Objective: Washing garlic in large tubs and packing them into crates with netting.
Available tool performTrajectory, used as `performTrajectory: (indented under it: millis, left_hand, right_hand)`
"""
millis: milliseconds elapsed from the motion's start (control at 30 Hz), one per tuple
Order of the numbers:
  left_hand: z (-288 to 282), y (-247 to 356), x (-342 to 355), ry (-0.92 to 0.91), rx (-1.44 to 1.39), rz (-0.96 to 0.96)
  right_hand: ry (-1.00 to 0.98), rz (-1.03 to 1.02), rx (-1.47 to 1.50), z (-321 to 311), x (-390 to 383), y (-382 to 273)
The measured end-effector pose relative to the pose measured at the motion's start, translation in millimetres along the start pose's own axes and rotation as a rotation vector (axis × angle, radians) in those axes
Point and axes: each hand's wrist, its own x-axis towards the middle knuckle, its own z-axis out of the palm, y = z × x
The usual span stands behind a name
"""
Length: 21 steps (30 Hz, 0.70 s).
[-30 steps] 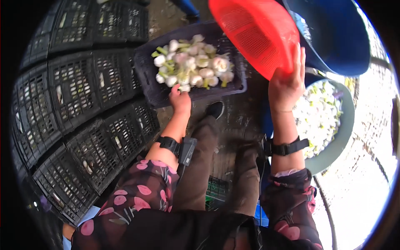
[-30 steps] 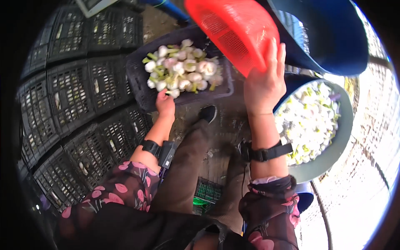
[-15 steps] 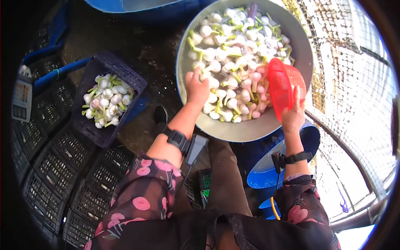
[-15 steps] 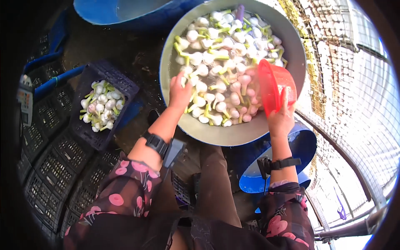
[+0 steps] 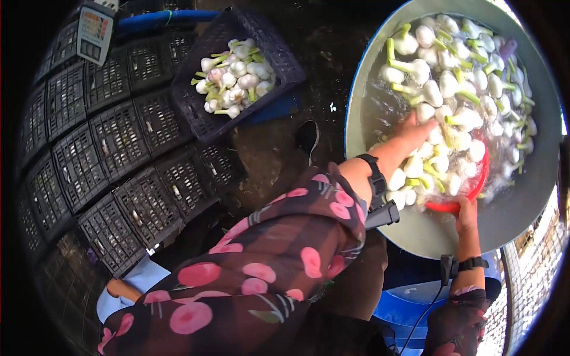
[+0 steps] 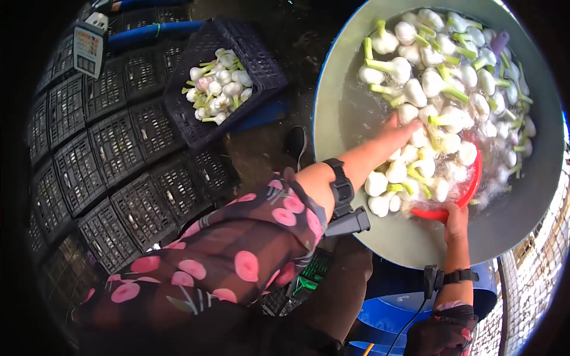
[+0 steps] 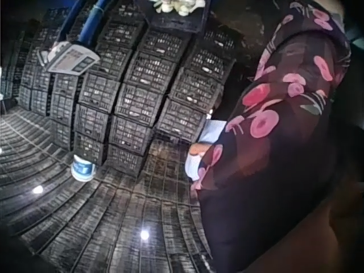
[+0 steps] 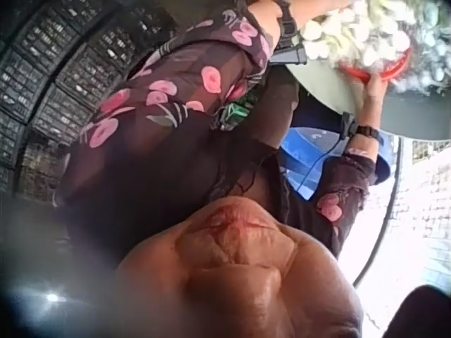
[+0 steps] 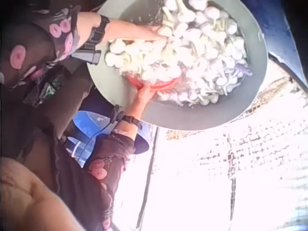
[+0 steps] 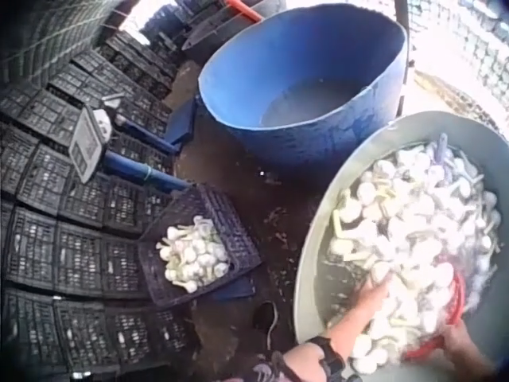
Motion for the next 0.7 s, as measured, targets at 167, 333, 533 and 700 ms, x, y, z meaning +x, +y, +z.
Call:
performTrajectory:
  millis: [167, 333, 533, 700]
  left_hand:
    - [22, -2, -9, -0.057, -0.064, 0.027]
    - [16, 21, -27, -0.052, -0.046, 0.043]
    - [2, 91, -81, -0.031, 0.129, 0.015]
    - [-4, 122, -111, -0.087, 0.298, 0.106]
  right_hand:
    - [-0.069, -0.008, 0.123, 33, -15, -25]
    - [-0.079, -0.168, 0.295, 53, -34, -45]
    - [-0.09, -0.292, 0.412, 58, -63, -65]
    - [-0.025, -0.296, 0.467, 63, -103, -73]
